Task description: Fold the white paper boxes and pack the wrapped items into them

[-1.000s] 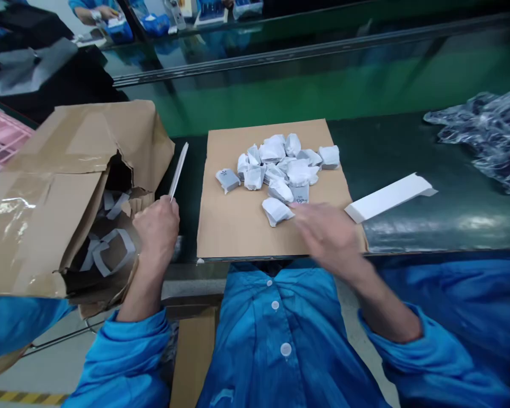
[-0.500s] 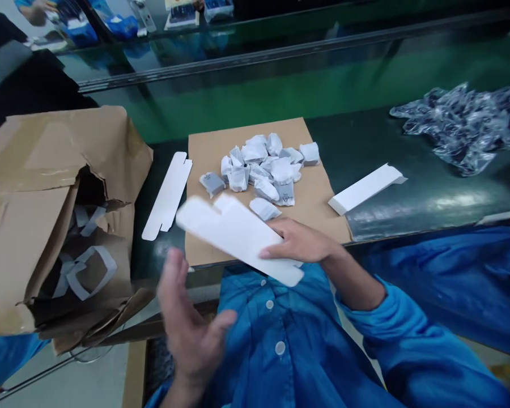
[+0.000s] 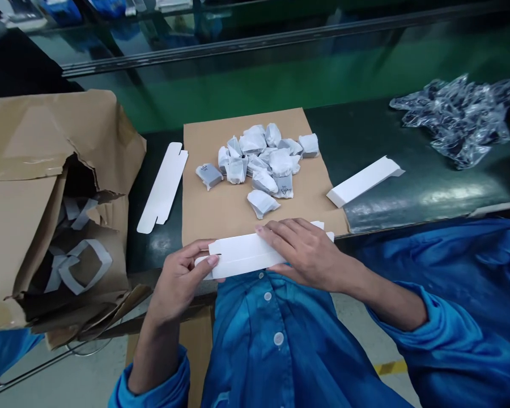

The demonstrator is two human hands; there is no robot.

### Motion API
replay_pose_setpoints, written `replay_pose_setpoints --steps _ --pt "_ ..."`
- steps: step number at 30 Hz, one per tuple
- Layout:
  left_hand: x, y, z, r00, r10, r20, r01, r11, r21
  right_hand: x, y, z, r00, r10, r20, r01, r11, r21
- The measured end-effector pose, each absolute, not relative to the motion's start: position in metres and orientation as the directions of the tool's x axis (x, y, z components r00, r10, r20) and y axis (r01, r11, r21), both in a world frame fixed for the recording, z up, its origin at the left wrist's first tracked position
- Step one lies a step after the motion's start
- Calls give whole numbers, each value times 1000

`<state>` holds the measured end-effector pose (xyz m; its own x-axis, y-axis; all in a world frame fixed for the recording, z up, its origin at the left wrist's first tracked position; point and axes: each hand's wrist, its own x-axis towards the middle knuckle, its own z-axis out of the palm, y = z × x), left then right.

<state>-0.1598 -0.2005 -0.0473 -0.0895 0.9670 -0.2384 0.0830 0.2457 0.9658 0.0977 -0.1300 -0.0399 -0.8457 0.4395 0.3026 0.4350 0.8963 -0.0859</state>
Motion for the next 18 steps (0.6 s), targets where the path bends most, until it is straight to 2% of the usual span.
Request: replay_pose_setpoints --steps 2,5,11,18 --pt "-165 -199 -43 -36 965 -258 174 260 950 101 -126 -38 -863 421 281 412 907 -91" --pt "-163 -196 -44 -60 970 -235 254 242 936 102 -126 -36 -869 407 280 409 911 -53" --pt "-153 -193 -54 -162 955 -251 202 281 938 100 -133 -32 -874 410 260 442 894 77" --pt "-156 -192 -45 -147 960 -237 256 268 929 101 -133 -31 -871 414 265 444 894 62"
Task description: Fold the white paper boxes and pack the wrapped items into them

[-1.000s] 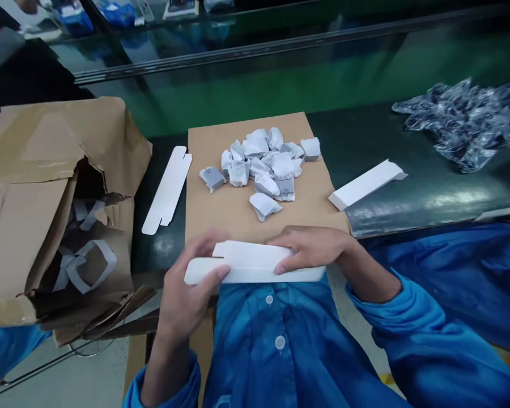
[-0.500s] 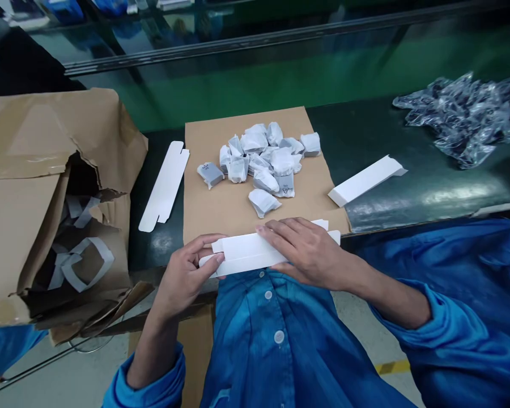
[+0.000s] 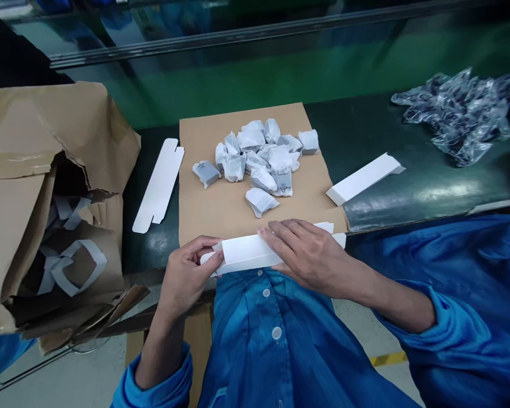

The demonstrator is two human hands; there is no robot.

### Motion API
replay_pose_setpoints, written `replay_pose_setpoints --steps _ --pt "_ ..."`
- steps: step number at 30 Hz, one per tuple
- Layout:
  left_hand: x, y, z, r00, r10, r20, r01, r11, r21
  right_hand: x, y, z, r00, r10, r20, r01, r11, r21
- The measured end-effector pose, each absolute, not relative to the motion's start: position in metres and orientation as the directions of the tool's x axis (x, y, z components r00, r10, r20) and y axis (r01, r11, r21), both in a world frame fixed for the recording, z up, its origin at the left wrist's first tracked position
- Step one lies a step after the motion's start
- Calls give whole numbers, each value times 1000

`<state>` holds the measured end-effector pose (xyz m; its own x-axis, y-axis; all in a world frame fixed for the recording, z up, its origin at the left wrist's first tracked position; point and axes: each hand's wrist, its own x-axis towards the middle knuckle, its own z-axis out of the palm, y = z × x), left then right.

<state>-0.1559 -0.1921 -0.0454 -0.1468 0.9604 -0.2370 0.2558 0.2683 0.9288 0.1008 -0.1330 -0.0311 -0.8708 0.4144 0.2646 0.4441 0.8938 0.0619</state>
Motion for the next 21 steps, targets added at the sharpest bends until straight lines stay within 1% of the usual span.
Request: replay_pose_setpoints --steps 3,5,8,11,13,15,16,18,19,20,21 --pt "-158 -190 -44 -100 965 -241 242 258 935 103 -130 -33 -861 409 303 441 896 44" --pt "-158 -189 -47 -101 963 -251 229 268 936 103 -130 -34 -860 411 302 442 896 37" --pt "-154 -188 -52 -120 960 -255 252 278 927 103 -134 -34 -865 417 278 451 890 70" --pt "-154 -189 -52 -150 973 -176 357 220 908 105 -141 -34 -872 394 289 441 890 117" --pt "-157 -191 -49 -149 979 -136 408 186 894 109 -142 -33 -873 372 314 424 899 113" --pt "-158 -195 -45 -153 982 -106 344 154 926 113 -139 -33 -842 410 350 462 884 75" --pt "-156 -198 -43 -196 979 -50 287 106 952 115 -136 -34 -802 465 375 519 853 51" --pt "-145 -205 -43 -366 917 160 218 -83 972 113 -131 -39 -665 605 438 672 740 -2" --pt "-135 -208 -45 -431 862 266 230 -180 956 109 -130 -43 -581 662 473 741 671 -29" --pt "-123 -211 -48 -447 825 347 265 -248 932 103 -132 -49 -508 695 510 787 615 -54" --pt "-110 -212 -53 -428 816 388 298 -278 913 95 -135 -55 -467 698 543 802 592 -72"
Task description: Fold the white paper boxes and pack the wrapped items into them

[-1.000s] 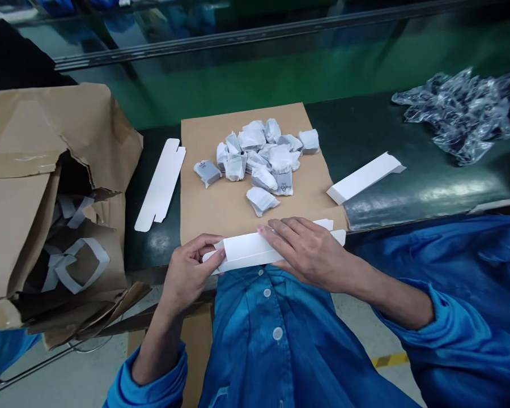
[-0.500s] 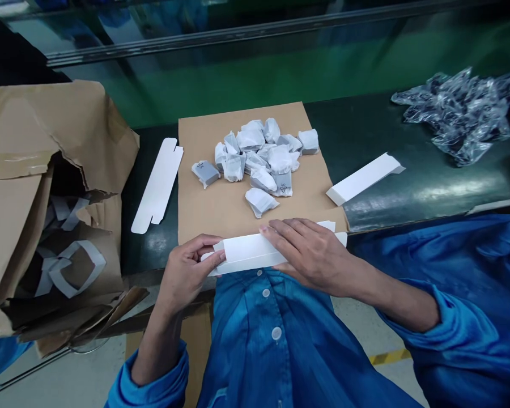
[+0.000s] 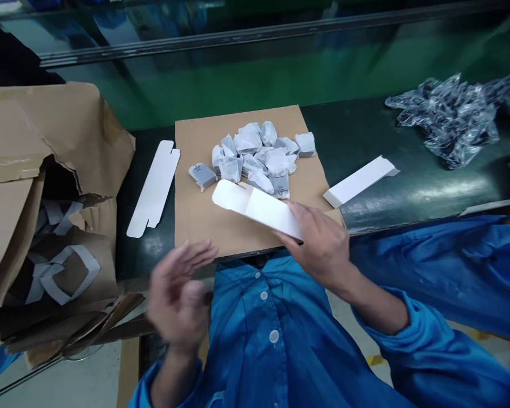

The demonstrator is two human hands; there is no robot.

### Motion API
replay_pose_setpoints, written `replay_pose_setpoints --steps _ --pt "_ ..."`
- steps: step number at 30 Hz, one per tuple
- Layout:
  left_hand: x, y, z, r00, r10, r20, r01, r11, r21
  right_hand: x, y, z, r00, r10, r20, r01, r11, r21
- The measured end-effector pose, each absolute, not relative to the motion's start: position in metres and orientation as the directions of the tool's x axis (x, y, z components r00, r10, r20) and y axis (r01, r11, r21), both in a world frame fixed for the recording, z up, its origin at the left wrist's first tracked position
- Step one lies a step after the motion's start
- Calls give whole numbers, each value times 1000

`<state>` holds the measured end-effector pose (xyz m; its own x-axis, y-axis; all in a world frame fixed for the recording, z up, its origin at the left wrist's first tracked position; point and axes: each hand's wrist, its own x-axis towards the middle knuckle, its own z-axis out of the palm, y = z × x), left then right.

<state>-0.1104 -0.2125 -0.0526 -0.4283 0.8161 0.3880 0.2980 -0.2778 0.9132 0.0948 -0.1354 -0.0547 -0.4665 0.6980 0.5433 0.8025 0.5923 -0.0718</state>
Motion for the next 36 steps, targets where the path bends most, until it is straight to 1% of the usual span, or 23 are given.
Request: replay_pose_setpoints --steps 2,4,5,6,7,8,9,10,13,14,15,17,19,20,22,25,26,28,30,31,32,34,36 --pt "-87 -212 -63 -368 864 342 311 -232 921 78 -148 -66 -482 652 585 759 644 -94" --pt "-74 -207 -73 -439 856 273 336 -125 933 65 -161 -72 -585 593 553 618 768 -170" --pt "-73 -205 -76 -495 828 264 365 -77 928 62 -166 -71 -631 578 517 528 809 -259" --pt "-76 -203 -77 -523 811 262 399 -38 916 61 -167 -68 -647 593 479 455 804 -382" --pt "-80 -201 -78 -514 813 272 440 -22 898 61 -167 -63 -633 635 443 397 757 -519" --pt "-85 -201 -77 -473 833 288 480 -30 877 62 -163 -57 -607 680 412 342 691 -637" --pt "-90 -201 -76 -412 860 302 509 -57 859 63 -158 -50 -578 716 393 288 629 -722" --pt "-94 -201 -74 -355 881 312 526 -88 846 63 -153 -45 -551 738 390 238 587 -774" --pt "-100 -206 -72 -295 891 345 555 -134 821 61 -135 -35 -592 701 398 113 561 -820" --pt "-101 -209 -73 -289 899 329 543 -129 830 60 -130 -35 -623 686 375 78 532 -843" --pt "-102 -211 -74 -269 919 289 511 -117 851 59 -125 -36 -639 690 339 42 472 -881" --pt "-104 -215 -76 -178 971 162 411 -76 908 58 -114 -39 -612 751 249 -44 282 -958" --pt "-106 -217 -77 -66 996 52 334 -26 942 56 -105 -42 -541 830 140 -132 81 -988" --pt "-107 -218 -77 -32 999 28 327 -16 945 54 -101 -42 -528 846 77 -156 -8 -988" --pt "-108 -217 -77 -18 999 34 375 -24 927 51 -96 -42 -592 805 -28 -155 -148 -977" --pt "-108 -214 -77 -66 993 94 513 -47 857 45 -100 -41 -700 710 -76 -124 -226 -966" --pt "-106 -213 -77 -87 988 127 553 -58 831 44 -103 -41 -702 709 -72 -123 -220 -968" --pt "-102 -212 -81 -130 958 255 600 -129 790 42 -111 -41 -674 736 -59 -111 -180 -977" --pt "-96 -211 -86 -164 902 400 598 -231 767 41 -118 -42 -625 780 -29 -88 -107 -990" --pt "-94 -212 -88 -176 881 439 582 -266 769 41 -122 -42 -603 798 3 -77 -54 -996" --pt "-92 -213 -90 -186 872 452 564 -282 776 41 -124 -43 -587 808 49 -70 10 -997" --pt "-90 -215 -90 -184 889 419 556 -257 791 42 -128 -43 -561 808 179 -68 171 -983" --pt "-93 -217 -88 -156 915 372 598 -212 773 44 -129 -44 -551 767 328 -60 356 -933"
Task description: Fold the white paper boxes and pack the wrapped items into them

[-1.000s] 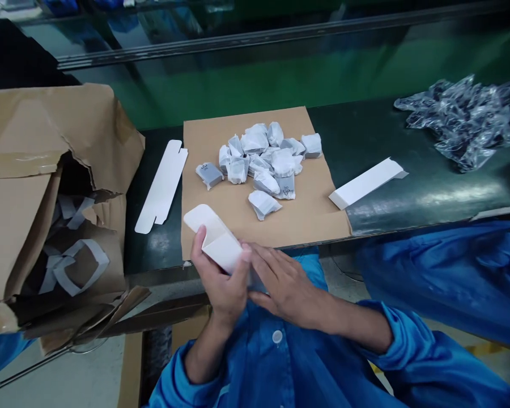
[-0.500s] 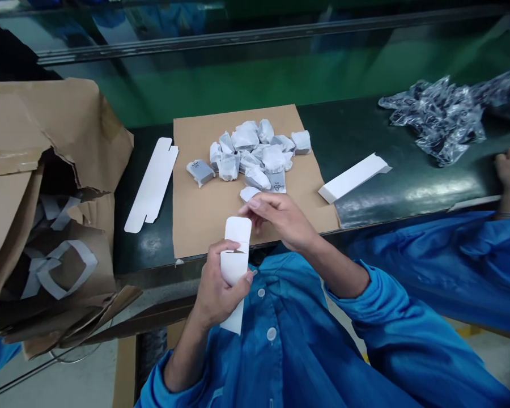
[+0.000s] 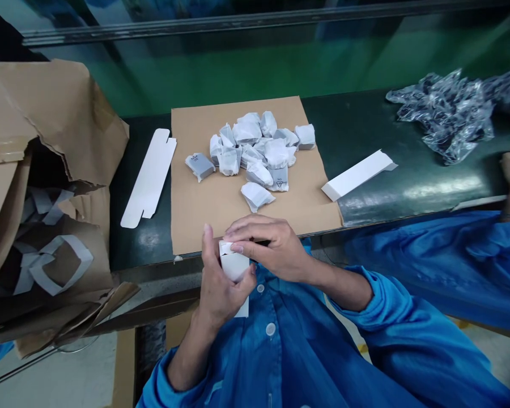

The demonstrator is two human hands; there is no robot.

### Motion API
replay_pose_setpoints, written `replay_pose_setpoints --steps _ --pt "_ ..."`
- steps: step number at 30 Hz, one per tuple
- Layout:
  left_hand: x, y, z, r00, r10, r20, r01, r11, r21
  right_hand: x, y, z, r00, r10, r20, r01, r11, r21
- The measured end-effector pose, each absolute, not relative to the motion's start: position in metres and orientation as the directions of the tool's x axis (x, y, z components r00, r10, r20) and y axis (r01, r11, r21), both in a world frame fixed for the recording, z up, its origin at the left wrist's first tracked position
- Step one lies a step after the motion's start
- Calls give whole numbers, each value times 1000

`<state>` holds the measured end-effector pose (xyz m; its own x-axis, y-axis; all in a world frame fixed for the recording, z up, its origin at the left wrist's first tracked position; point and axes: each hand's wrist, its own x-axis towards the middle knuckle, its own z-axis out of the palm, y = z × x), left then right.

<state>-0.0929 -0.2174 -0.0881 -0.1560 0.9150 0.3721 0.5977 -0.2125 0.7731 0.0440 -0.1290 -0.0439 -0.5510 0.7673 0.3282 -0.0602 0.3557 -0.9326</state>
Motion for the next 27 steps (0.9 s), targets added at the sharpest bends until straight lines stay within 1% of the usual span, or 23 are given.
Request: replay_pose_setpoints --steps 2,5,7,10,12,14,15,16,17,19,20,21,22,24,25,27 --pt "-97 -220 -84 -111 939 326 641 -183 746 48 -130 -46 -560 707 431 -45 494 -868" --pt "-101 -222 -78 -62 964 259 640 -160 752 51 -136 -54 -585 631 508 -7 623 -782" --pt "-101 -223 -76 -44 965 259 630 -174 757 51 -146 -61 -568 606 556 49 700 -713" --pt "-97 -226 -77 -19 959 284 630 -209 748 47 -162 -68 -476 612 632 154 765 -625" --pt "-96 -226 -78 -30 959 282 620 -204 758 46 -165 -68 -450 614 648 174 773 -611" --pt "-98 -223 -78 -136 955 263 589 -135 797 48 -157 -63 -498 605 622 173 772 -612" --pt "-102 -218 -77 -231 942 244 551 -80 831 50 -149 -61 -516 616 596 219 767 -603" --pt "-107 -212 -76 -349 911 220 483 -26 875 52 -139 -58 -522 644 560 314 755 -576" --pt "-113 -204 -75 -464 867 183 381 9 925 53 -128 -56 -515 686 514 451 726 -519" --pt "-128 -183 -75 -618 781 85 119 -14 993 53 -108 -55 -476 787 393 732 602 -318" --pt "-137 -172 -76 -651 757 48 7 -58 998 51 -101 -56 -473 821 319 813 546 -200" --pt "-145 -161 -78 -672 740 40 -56 -104 993 48 -95 -58 -483 840 246 850 517 -97" --pt "-152 -151 -80 -689 720 78 -32 -138 990 46 -92 -59 -494 849 190 862 507 -25" --pt "-165 -138 -84 -707 666 237 186 -147 971 42 -92 -61 -535 832 146 844 535 43" --pt "-170 -136 -85 -690 646 328 331 -121 936 43 -94 -60 -568 811 142 823 566 58" --pt "-177 -140 -84 -591 635 497 617 -41 786 47 -97 -55 -644 755 126 765 640 78"
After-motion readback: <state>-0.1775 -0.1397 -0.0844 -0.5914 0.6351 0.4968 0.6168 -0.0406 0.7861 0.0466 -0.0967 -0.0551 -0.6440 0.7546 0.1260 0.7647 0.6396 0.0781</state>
